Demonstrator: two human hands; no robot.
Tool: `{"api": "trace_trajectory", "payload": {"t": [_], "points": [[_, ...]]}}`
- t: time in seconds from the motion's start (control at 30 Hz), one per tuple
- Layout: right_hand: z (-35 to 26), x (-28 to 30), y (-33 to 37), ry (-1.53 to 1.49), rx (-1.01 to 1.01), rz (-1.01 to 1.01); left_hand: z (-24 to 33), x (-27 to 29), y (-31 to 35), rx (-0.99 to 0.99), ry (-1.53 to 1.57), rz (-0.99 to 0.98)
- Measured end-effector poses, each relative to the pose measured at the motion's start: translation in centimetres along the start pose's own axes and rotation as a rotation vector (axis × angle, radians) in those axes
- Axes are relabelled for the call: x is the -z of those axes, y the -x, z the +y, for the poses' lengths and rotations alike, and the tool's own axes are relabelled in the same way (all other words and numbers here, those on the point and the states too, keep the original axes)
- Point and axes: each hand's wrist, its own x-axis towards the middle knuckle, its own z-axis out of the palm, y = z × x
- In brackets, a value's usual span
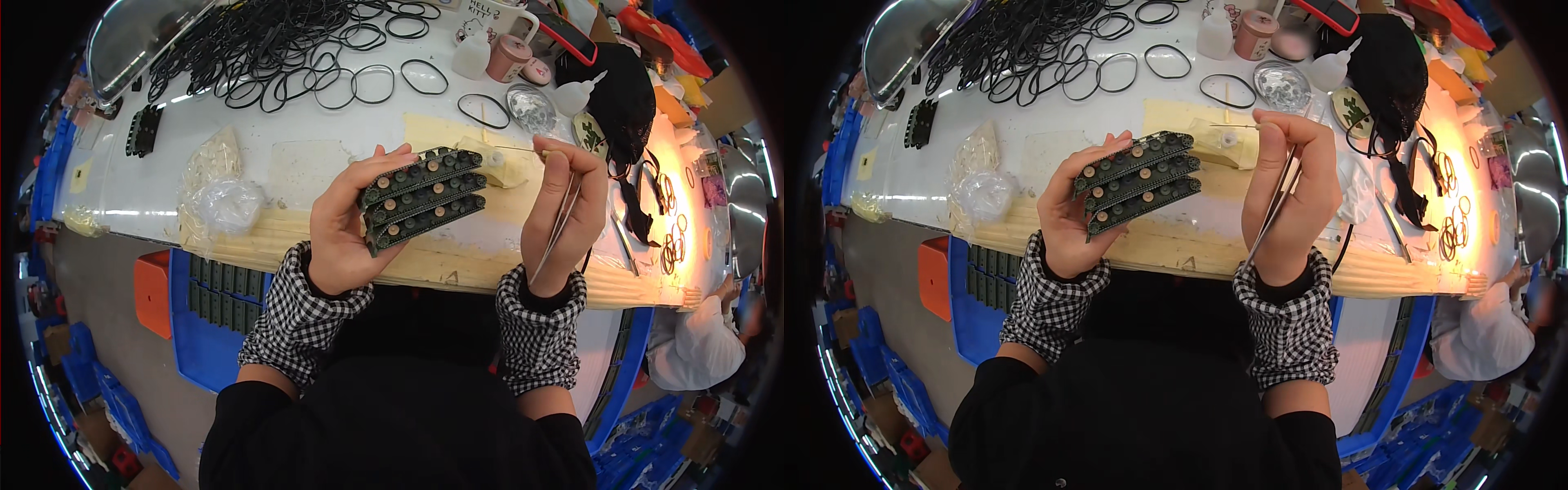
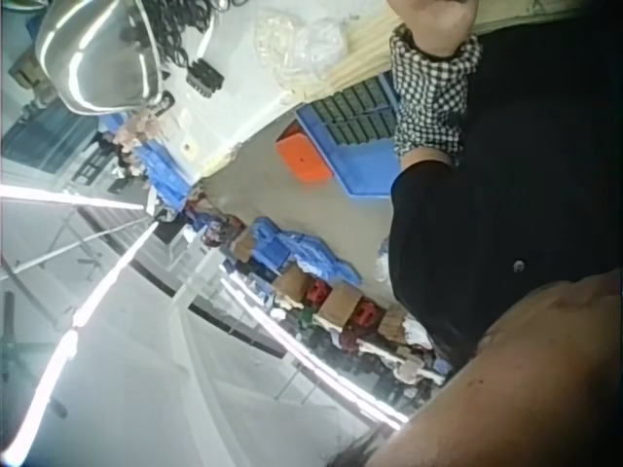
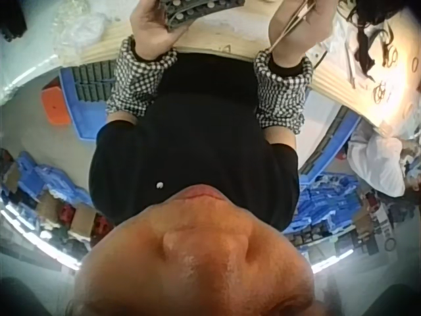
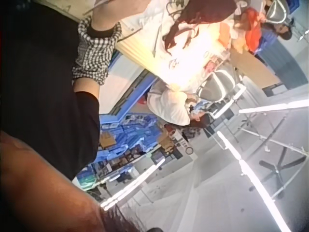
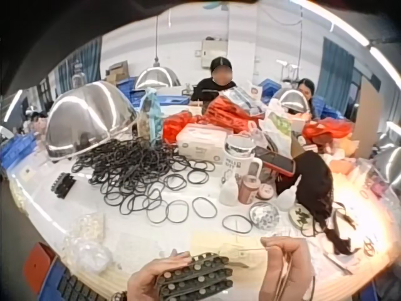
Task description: Manually assembling and preparing electronic battery packs by applying components using tweezers at a factory workbench.
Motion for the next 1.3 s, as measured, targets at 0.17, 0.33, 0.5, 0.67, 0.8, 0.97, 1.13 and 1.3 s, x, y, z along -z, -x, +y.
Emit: {"api": "trace_trajectory", "payload": {"t": [0.17, 0.33, 0.5, 0.67, 0.8, 0.97, 1.13, 1.3], "points": [[1.1, 0.8, -0.4, 0.490, 0.310, -0.175, -0.1, 0.2, 0.1, 0.004, -0.035, 0.012], [0.2, 0.9, -0.3, 0.413, 0.328, -0.070, -0.5, 0.2, 0.2, -0.002, 0.002, 0.006], [-1.6, 0.3, 0.8, -0.190, 0.058, -0.157, -0.2, 0.1, 0.2, 0.000, -0.002, -0.012], [-1.9, -0.7, 1.5, -0.311, -0.072, -0.260, 0.1, 0.0, 0.1, 0.028, 0.006, -0.014], [-2.0, -0.7, 1.6, -0.311, -0.072, -0.271, 0.3, -0.2, 0.1, 0.034, 0.059, 0.014], [-1.9, -0.7, 1.6, -0.283, -0.034, -0.275, 0.2, -0.2, 0.0, 0.028, 0.040, 0.009], [-1.6, -0.7, 1.5, -0.231, 0.020, -0.283, 0.1, 0.0, 0.0, 0.013, 0.008, -0.009], [-1.8, -0.7, 1.6, -0.269, -0.042, -0.213, 0.1, 0.0, 0.2, 0.013, 0.018, 0.005]]}}
